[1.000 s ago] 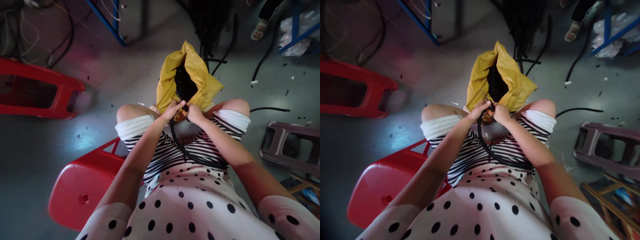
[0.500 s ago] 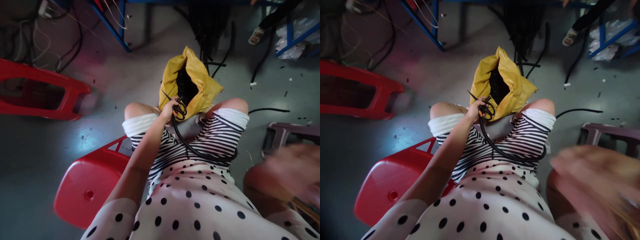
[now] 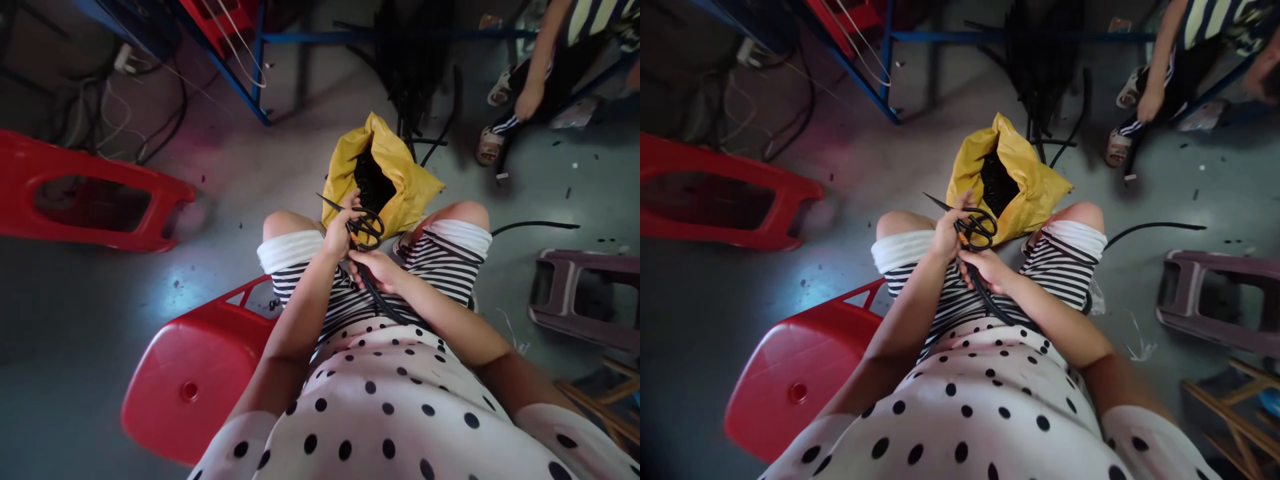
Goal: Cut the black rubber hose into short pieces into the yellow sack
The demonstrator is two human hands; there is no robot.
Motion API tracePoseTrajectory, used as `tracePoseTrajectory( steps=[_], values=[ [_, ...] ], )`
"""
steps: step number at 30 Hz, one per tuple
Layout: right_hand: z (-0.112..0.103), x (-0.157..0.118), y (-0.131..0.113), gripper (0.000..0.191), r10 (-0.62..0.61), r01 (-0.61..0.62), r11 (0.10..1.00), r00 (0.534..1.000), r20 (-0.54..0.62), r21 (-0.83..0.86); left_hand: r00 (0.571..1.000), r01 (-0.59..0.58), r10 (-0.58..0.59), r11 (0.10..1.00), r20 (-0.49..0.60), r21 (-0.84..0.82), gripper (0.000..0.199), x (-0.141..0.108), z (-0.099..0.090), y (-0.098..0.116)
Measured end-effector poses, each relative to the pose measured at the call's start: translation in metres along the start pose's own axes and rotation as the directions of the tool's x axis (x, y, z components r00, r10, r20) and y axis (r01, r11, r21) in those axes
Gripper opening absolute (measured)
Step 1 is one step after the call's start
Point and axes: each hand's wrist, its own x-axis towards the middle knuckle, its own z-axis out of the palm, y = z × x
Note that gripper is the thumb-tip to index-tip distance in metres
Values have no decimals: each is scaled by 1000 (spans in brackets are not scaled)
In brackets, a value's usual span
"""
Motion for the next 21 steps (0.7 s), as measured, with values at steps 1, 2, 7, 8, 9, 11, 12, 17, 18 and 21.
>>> tracePoseTrajectory(
  steps=[1, 2, 7, 8, 9, 11, 12, 17, 18, 21],
  values=[
    [-3, 2, -2, 46, -18, 19, 1000, 998, -58, 17, 999, -27, 27, 1000, -41, -13, 42, -1, -3, 1],
    [-9, 3, -6, 47, -53, 58, 998, 990, -131, 31, 997, -42, 40, 999, -72, -31, 39, -2, -7, 3],
    [-42, 5, -26, 55, -302, 269, 952, 900, -315, -144, 996, 91, -90, 990, 13, -107, 20, -10, -17, 4],
    [-44, 7, -27, 56, -329, 267, 935, 898, -292, -234, 994, 111, -110, 988, 15, -106, 19, -10, -16, 3],
    [-43, 9, -27, 56, -348, 260, 912, 899, -264, -319, 992, 123, -123, 987, 5, -102, 19, -9, -13, 2],
    [-38, 15, -26, 53, -386, 268, 853, 902, -195, -449, 987, 157, -159, 983, -17, -90, 19, -4, -7, 0],
    [-35, 17, -25, 49, -406, 285, 820, 901, -154, -496, 982, 185, -187, 979, -21, -86, 20, -1, -3, 0],
    [-32, 26, -25, 28, -442, 269, 705, 890, -111, -656, 977, 196, -203, 974, -58, -111, 19, 5, 7, -1],
    [-34, 27, -27, 26, -450, 255, 699, 883, -134, -668, 979, 187, -195, 975, -65, -118, 17, 3, 7, -3],
    [-43, 25, -33, 25, -522, 266, 651, 837, -165, -711, 968, 226, -236, 967, -86, -117, 8, -9, 4, -14]
  ],
)
